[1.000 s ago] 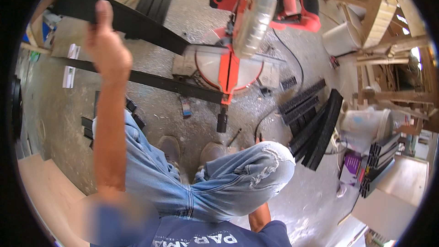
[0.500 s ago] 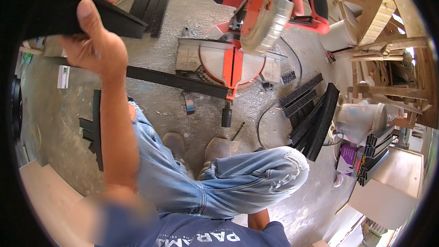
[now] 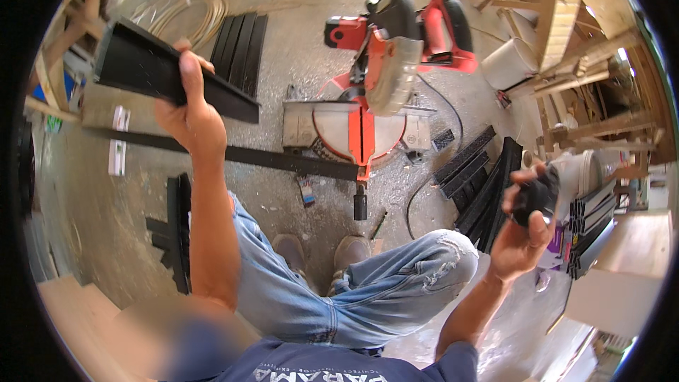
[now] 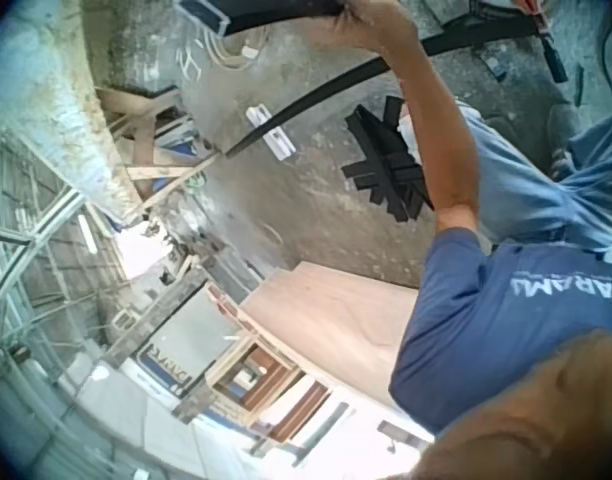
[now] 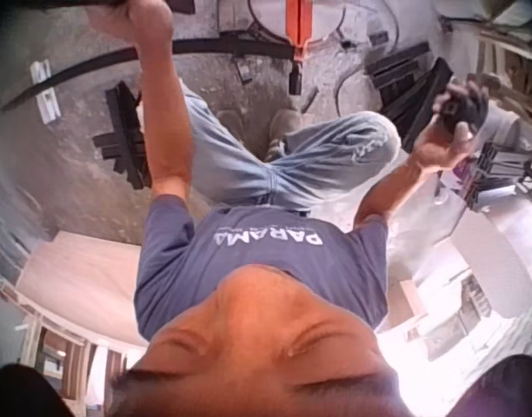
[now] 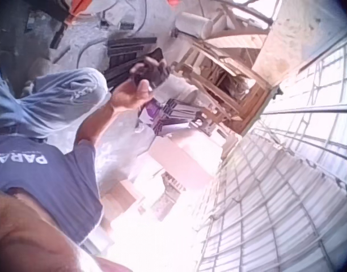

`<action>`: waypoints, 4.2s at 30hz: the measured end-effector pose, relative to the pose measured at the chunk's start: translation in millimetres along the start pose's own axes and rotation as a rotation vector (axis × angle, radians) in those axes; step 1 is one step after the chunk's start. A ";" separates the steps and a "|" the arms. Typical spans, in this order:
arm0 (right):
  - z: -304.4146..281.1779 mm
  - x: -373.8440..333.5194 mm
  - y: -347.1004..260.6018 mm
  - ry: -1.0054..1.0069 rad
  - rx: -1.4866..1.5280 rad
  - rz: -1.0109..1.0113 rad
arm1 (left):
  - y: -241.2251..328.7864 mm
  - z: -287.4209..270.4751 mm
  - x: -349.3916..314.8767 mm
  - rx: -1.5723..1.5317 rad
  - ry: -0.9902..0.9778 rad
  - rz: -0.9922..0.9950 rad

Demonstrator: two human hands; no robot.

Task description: The person measures several black boards with a tape measure and cuts them using a miter saw.

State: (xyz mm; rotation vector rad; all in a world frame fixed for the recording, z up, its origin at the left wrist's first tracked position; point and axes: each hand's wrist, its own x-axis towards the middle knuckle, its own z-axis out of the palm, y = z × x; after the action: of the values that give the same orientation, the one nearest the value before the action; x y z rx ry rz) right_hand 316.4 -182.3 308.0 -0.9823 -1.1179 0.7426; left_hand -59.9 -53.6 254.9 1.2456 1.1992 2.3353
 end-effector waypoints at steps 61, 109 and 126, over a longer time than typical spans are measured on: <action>72.7 50.3 58.7 -1.104 -0.762 0.261 | 8.1 -4.6 -33.0 -0.899 -0.144 -0.672; 53.5 50.4 50.2 -0.941 -0.902 -0.031 | -1.4 -78.7 24.8 -0.861 -0.121 -0.665; 52.9 50.3 50.5 -0.953 -0.921 -0.015 | -6.5 -86.1 27.7 -0.926 -0.157 -0.693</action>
State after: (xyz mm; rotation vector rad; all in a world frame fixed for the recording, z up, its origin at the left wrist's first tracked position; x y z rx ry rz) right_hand 279.8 -104.1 287.6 -1.4054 -2.4265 0.6873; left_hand -144.6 -82.3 240.2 0.5360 0.2895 1.8154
